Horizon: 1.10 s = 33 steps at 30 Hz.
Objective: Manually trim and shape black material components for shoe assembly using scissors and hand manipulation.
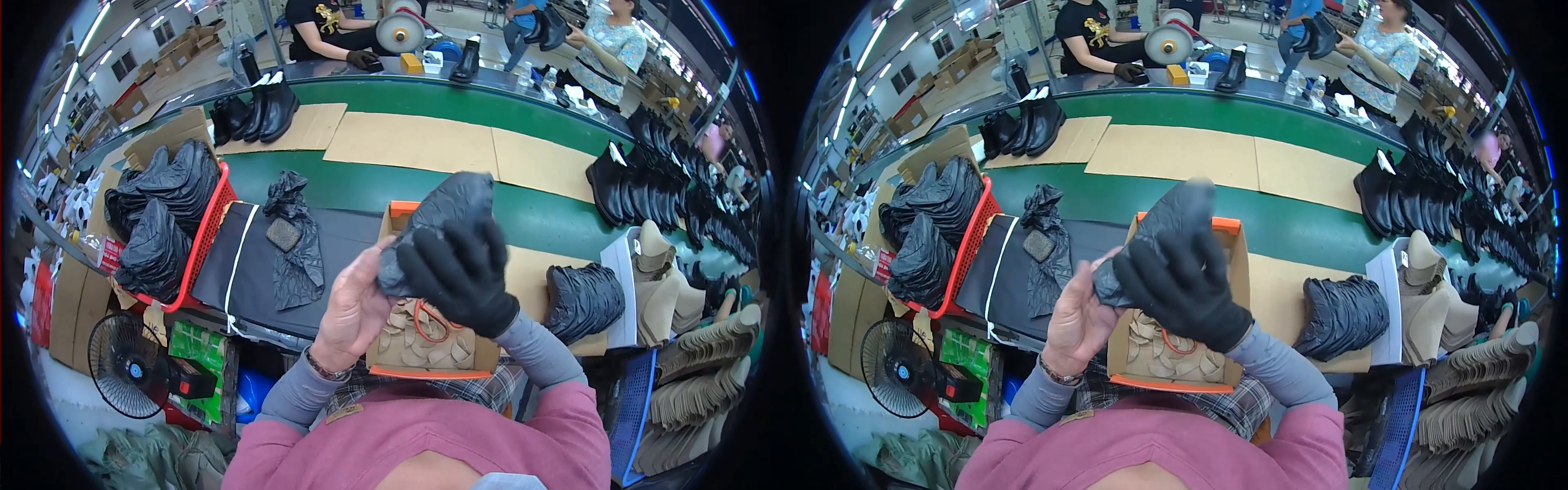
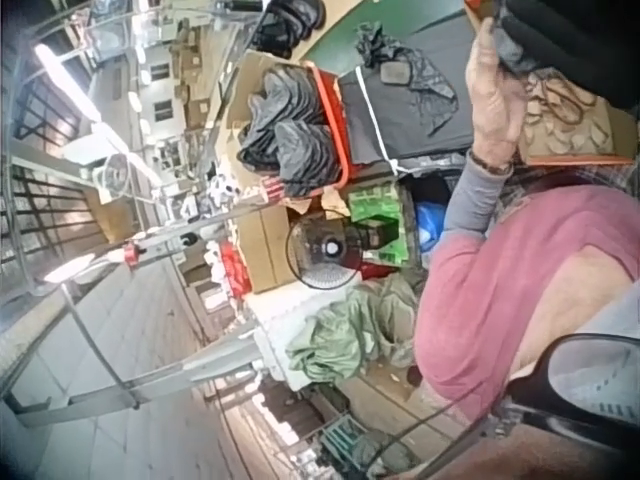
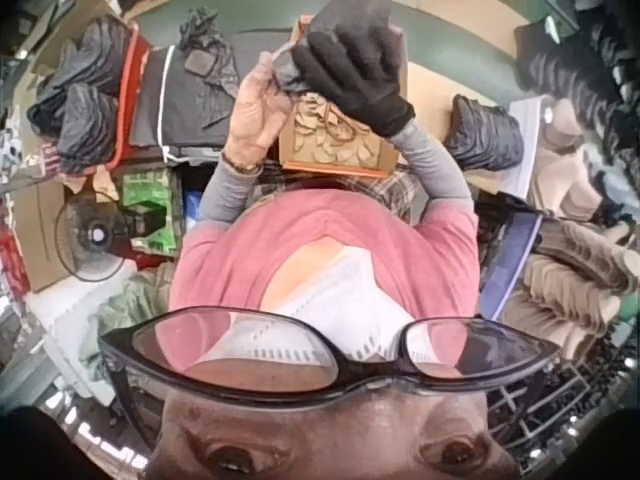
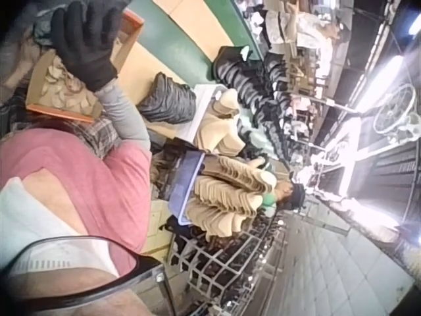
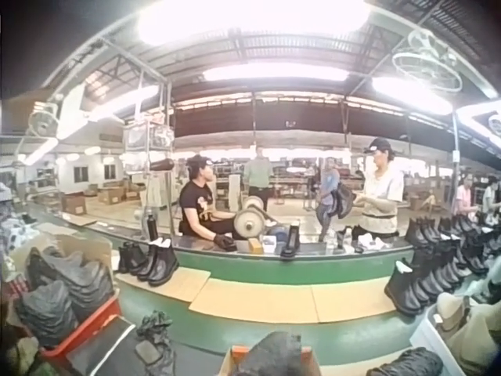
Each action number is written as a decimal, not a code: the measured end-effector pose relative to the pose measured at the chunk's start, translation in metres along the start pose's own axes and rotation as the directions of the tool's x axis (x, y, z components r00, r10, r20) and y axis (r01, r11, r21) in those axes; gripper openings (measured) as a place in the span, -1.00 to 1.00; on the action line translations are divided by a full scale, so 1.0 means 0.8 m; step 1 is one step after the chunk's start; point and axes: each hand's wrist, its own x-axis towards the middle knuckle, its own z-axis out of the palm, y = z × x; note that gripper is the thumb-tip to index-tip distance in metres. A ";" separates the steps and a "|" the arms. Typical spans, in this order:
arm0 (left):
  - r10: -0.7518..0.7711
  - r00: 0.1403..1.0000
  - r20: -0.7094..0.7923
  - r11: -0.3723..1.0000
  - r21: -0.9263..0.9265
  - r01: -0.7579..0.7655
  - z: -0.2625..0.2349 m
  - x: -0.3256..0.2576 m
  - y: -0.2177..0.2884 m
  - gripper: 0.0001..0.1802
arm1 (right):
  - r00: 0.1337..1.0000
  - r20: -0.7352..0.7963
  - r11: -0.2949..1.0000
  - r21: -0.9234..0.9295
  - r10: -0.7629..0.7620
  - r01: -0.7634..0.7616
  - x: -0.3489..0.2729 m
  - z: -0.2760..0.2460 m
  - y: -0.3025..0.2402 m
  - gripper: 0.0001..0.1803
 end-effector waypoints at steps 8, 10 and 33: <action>0.539 0.840 0.068 0.701 0.517 -0.492 -0.010 0.014 0.023 -0.17 | 0.816 0.211 0.602 0.581 0.539 -0.548 0.020 -0.029 0.001 0.11; 0.516 0.836 0.185 0.625 0.586 -0.516 0.003 0.011 0.024 -0.06 | 0.676 0.371 0.262 0.720 0.636 -0.642 0.021 -0.008 0.023 -0.11; 0.226 0.374 0.899 -0.916 0.327 -0.234 -0.026 0.029 0.105 -0.33 | 0.511 0.725 -0.275 0.665 0.462 -0.695 0.095 0.011 -0.032 -0.53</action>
